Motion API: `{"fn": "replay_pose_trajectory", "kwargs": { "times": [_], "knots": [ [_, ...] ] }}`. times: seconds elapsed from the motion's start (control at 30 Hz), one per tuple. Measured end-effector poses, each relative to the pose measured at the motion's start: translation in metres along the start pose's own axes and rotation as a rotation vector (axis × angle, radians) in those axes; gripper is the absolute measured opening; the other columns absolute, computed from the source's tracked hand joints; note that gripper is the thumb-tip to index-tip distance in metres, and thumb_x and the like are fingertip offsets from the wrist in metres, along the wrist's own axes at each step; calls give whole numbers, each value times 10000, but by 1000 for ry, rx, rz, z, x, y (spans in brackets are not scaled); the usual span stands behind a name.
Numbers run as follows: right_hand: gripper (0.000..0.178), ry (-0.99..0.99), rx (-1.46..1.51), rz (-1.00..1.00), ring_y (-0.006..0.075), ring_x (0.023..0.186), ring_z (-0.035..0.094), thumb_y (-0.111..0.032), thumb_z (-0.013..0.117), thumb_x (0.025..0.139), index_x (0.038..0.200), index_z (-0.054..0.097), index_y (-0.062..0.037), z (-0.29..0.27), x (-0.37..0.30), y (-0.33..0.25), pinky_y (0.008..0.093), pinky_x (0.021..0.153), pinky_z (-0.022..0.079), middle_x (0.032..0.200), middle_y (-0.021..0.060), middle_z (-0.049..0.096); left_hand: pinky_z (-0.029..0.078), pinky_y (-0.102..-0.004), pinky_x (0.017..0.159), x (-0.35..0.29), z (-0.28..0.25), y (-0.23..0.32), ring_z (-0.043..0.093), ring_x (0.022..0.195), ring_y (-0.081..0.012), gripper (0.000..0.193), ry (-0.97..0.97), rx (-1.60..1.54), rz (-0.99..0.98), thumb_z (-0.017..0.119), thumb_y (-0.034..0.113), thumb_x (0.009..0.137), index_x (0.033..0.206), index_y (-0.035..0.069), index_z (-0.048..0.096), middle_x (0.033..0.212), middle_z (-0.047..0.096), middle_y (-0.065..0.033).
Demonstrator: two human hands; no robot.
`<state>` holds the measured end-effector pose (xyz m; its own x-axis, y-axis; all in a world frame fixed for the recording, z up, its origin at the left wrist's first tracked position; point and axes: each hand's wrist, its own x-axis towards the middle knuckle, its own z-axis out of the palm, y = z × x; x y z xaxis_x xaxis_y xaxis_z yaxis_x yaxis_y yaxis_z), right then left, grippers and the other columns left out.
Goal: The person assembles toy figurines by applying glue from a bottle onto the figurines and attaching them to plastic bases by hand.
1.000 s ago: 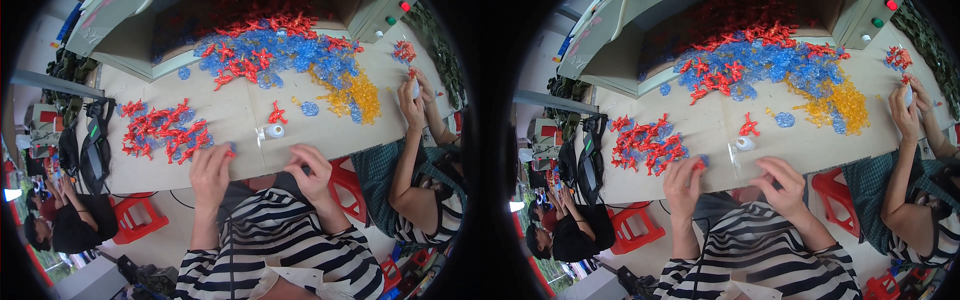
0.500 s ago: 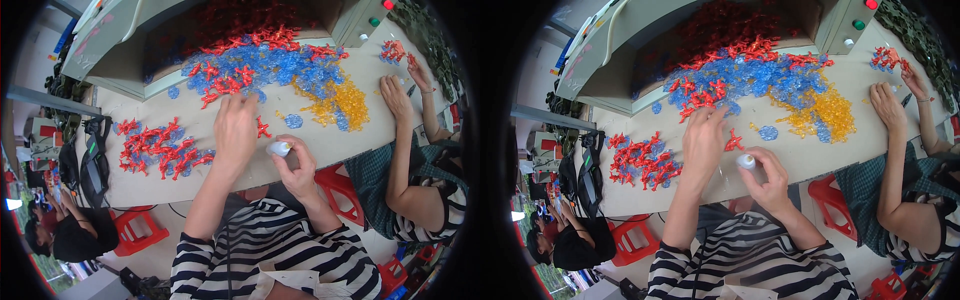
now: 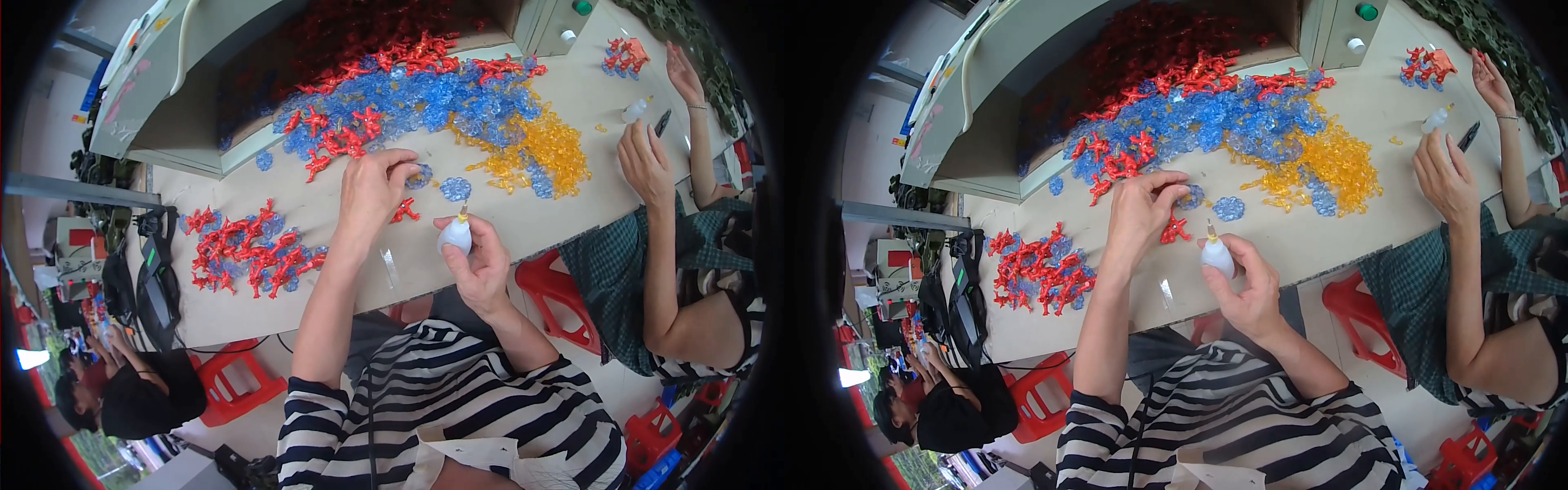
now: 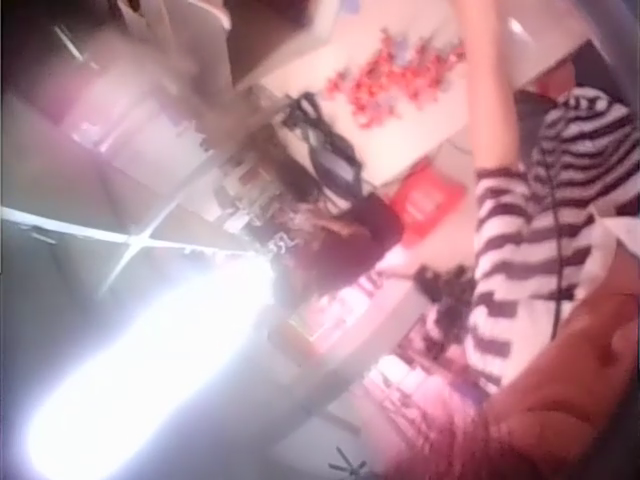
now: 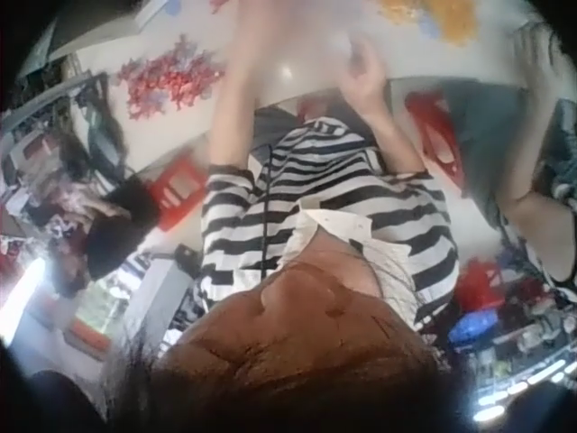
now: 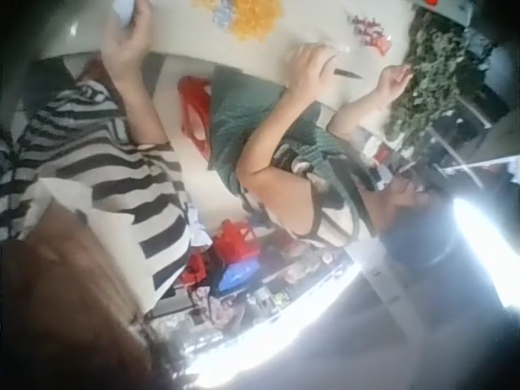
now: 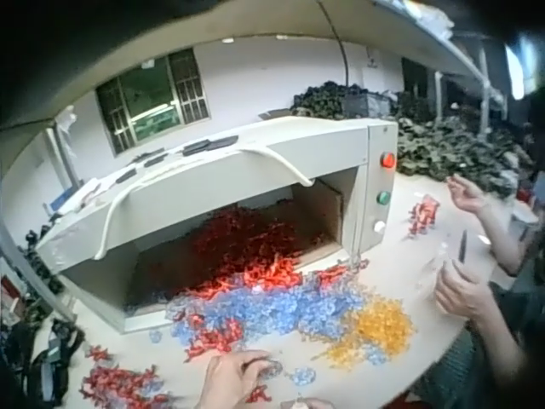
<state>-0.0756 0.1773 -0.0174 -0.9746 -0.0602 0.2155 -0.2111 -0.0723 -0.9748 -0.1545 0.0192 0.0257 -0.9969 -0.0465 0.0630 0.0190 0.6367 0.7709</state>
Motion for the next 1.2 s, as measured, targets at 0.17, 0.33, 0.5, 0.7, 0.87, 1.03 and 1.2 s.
{"fn": "replay_pose_trajectory", "kwargs": {
  "times": [0.17,0.33,0.5,0.7,0.87,1.03,1.2],
  "knots": [
    [291,49,101,25,109,814,573,-78,604,827,1079,497,22,-2,-1,1,238,716,457,984,116,635,464,-403,674,-35,-2,12,579,769,-322,158,197,298,32,632,116,760,870,6,655,817,623,-163],
    [334,-22,20,55,101,807,548,-142,582,855,1122,470,24,-5,-2,-3,236,714,445,921,93,619,460,-371,673,-63,1,3,564,773,-280,254,66,217,19,692,92,707,937,11,620,794,594,-129],
    [354,-67,-65,53,94,767,525,-190,557,878,1140,455,24,-11,-5,-8,222,683,431,880,76,603,458,-245,710,-88,-7,4,566,803,-127,188,-9,-789,-294,636,-17,772,930,6,538,885,587,-71],
    [312,-131,-147,4,117,768,575,-139,594,835,1089,514,24,-16,-9,-25,221,673,445,864,88,618,470,-233,777,-131,-19,-16,577,903,-141,260,-65,-1351,-369,574,-76,801,1036,20,519,975,591,-95],
    [343,-227,-212,-124,137,693,589,-162,705,726,981,589,36,-17,-14,-42,225,605,451,836,105,624,449,-277,842,-154,-15,-32,571,964,-186,230,-112,-1569,-327,597,-36,804,1014,28,525,1013,592,-108],
    [354,-333,-235,-148,159,579,569,-53,756,621,943,623,12,-17,-16,-58,245,516,430,727,96,625,430,-269,807,-167,-9,-29,540,877,-167,181,-136,-1849,-465,607,81,832,994,38,540,935,579,-62],
    [373,-340,-326,-272,161,522,549,-76,777,597,933,643,14,-12,-18,-62,238,470,409,684,92,624,448,-268,798,-173,-3,-33,535,860,-174,283,-127,-2024,-521,602,152,844,1067,16,492,997,544,-99]
  ]
}}
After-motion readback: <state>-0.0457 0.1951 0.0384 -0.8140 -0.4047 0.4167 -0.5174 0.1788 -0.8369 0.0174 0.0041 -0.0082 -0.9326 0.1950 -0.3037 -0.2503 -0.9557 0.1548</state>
